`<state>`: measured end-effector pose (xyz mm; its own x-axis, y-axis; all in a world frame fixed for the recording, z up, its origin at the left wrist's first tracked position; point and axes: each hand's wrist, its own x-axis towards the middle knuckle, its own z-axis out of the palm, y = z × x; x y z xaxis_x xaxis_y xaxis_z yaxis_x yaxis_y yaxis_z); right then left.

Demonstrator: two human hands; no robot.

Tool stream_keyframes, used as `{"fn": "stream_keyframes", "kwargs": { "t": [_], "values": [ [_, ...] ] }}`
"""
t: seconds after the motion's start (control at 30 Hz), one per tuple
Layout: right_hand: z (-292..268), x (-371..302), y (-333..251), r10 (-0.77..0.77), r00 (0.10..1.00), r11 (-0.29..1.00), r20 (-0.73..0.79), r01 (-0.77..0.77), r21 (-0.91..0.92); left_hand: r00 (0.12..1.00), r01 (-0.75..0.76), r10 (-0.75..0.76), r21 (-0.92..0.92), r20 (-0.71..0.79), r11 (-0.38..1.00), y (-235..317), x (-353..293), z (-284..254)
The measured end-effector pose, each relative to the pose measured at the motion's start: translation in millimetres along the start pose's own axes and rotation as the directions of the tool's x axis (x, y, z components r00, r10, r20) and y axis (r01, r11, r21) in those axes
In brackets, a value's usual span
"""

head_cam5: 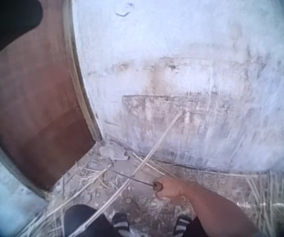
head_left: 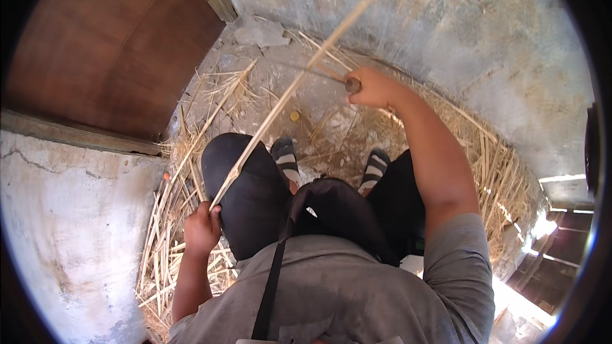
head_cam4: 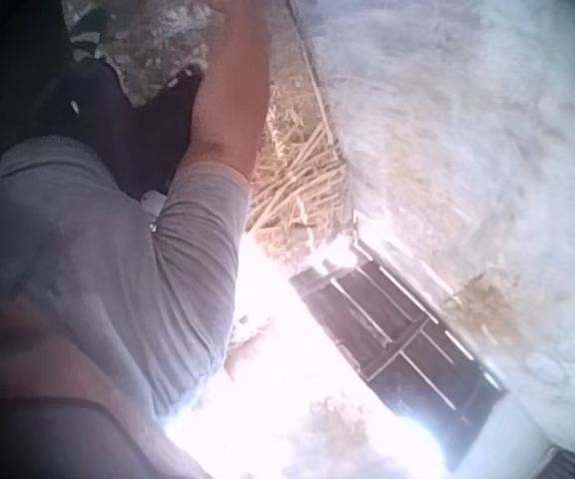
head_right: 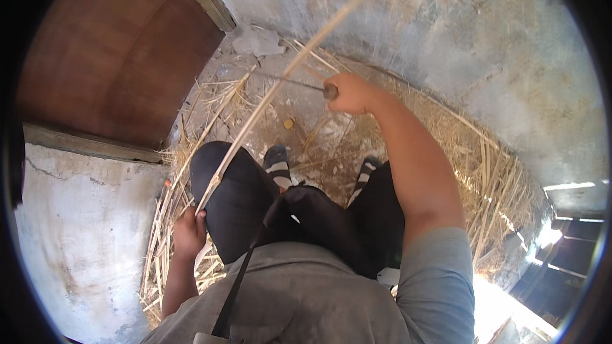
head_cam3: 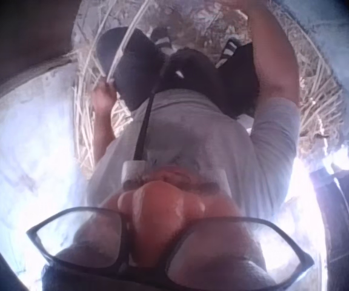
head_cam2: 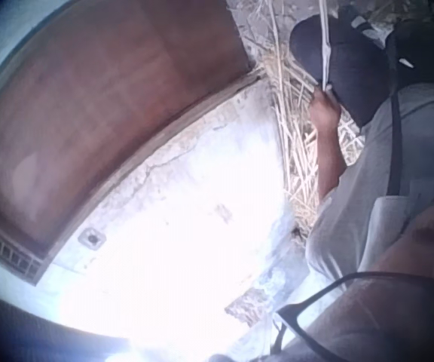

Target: The person sits on the floor and uses a machete to split a long bamboo stick into thin strips. They hold the bamboo with one hand and repeatedly strike it with the machete to separate the fibers, creating a pile of thin bamboo strips on the floor.

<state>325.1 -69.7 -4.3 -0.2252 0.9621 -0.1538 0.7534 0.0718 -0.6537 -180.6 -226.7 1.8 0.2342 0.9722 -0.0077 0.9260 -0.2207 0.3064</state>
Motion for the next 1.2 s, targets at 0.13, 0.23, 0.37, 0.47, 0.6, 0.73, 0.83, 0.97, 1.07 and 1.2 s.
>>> {"fn": "stream_keyframes", "kwargs": {
  "t": [0.13, 0.23, 0.37, 0.47, 0.6, 0.73, 0.83, 0.97, 1.07, 1.2],
  "values": [
    [8.1, -12.7, -22.0, -0.083, 0.996, 0.991, -0.033, 0.079, -0.105, 0.996, 0.051, -0.049, -0.025, 0.069, 0.998, 8.9, -1.4, -12.0],
    [19.6, -22.1, -58.4, -0.187, 0.982, 0.934, 0.029, 0.186, -0.305, 0.995, 0.050, -0.049, -0.005, 0.084, 0.999, 17.2, -2.0, -15.8],
    [13.6, -7.4, -50.7, -0.078, 0.994, 0.971, -0.071, 0.060, -0.231, 0.999, 0.034, -0.034, 0.063, 0.002, 0.997, 6.4, -3.6, -6.5],
    [-6.3, 8.2, 49.3, 0.140, 0.840, 0.986, -0.524, -0.165, -0.001, 0.999, 0.029, -0.027, 0.070, -0.029, 0.997, 9.8, 1.6, -6.2],
    [-3.7, -2.9, 41.1, 0.216, 0.935, 0.976, -0.283, -0.209, 0.053, 0.999, 0.035, -0.036, 0.075, 0.016, 0.997, 16.4, 0.9, -19.2],
    [12.3, -16.6, -51.6, -0.069, 0.997, 0.958, -0.046, 0.053, -0.281, 0.997, 0.043, -0.044, 0.009, 0.065, 0.999, 22.8, 2.2, -23.4],
    [5.8, -4.7, -33.0, -0.123, 0.991, 0.981, -0.059, 0.113, -0.155, 0.994, 0.046, -0.038, -0.075, 0.099, 0.996, 11.8, 5.9, -21.5],
    [8.9, -3.0, -14.4, 0.058, 0.998, 0.992, 0.012, -0.056, -0.116, 0.994, 0.036, -0.019, -0.156, 0.107, 0.987, 3.8, 12.6, -17.8],
    [19.7, -7.2, -28.4, -0.070, 0.989, 0.996, -0.133, 0.062, -0.063, 0.990, 0.074, -0.057, -0.136, 0.127, 0.988, 1.2, 6.4, -16.8],
    [13.8, -18.5, -57.7, -0.182, 0.979, 0.946, -0.086, 0.151, -0.288, 0.992, 0.073, -0.053, -0.174, 0.117, 0.982, 6.6, 6.8, -16.9]
  ]
}}
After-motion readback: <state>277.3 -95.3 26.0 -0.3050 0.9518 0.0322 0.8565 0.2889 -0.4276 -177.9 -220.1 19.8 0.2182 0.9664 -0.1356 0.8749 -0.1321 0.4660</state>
